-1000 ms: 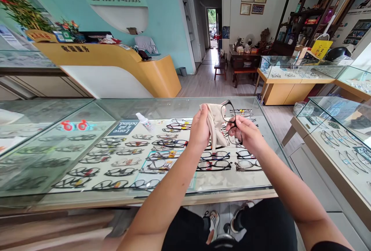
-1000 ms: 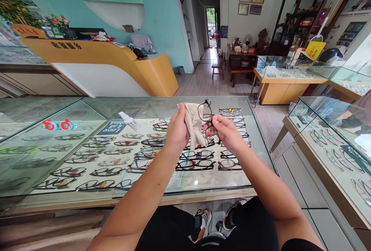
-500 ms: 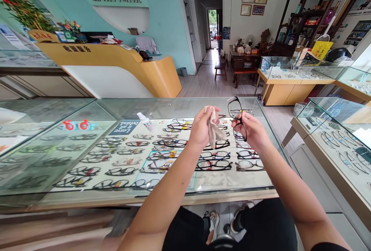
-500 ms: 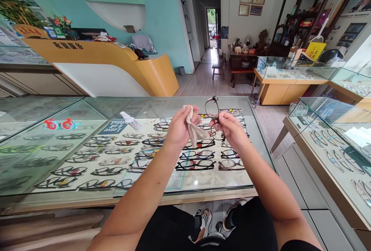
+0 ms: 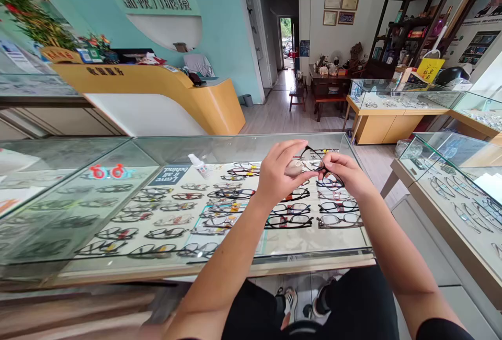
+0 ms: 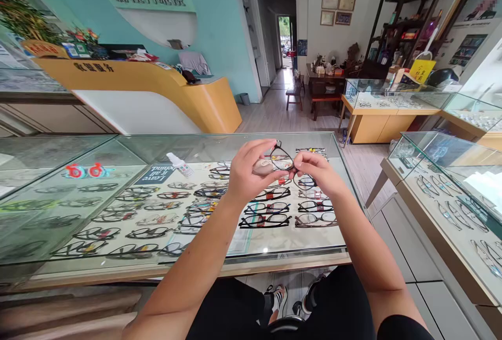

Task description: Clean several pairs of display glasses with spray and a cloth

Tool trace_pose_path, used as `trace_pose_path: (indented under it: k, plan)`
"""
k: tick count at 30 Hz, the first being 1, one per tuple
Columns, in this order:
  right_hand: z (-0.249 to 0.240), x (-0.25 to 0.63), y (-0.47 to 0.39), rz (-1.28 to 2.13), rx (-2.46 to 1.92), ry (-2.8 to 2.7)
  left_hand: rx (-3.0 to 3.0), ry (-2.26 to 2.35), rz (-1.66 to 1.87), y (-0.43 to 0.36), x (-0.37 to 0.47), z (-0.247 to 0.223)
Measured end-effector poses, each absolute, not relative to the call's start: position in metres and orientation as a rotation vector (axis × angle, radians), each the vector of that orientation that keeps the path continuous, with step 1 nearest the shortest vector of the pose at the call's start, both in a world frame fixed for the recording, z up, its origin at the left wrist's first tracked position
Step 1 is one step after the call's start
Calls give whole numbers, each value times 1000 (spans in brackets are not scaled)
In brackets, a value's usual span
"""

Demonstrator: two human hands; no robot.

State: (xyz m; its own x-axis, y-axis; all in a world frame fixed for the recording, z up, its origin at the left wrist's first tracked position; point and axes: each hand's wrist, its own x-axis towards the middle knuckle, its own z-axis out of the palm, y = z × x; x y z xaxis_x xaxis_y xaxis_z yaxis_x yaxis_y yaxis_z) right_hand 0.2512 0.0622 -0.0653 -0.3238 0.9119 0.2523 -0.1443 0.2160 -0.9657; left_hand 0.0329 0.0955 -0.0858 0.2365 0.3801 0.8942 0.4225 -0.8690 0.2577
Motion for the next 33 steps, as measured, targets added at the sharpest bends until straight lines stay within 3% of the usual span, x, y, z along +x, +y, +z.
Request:
trace_pose_path:
  k: [7,12,16,33]
  plan:
    - [2,262,53,973,-834,-1897,-2226,-557,-1689,92,22,-36]
    - [50,257,32,232,-766,-1815,-1948,-635,-1902,93,21,11]
    - [57,248,17,-243,-875,-1747,-1744,-759,-2028,85,22,28]
    - [39,239,30,-297,-978,-1623,-2012,-1107,-1972,78,4,30]
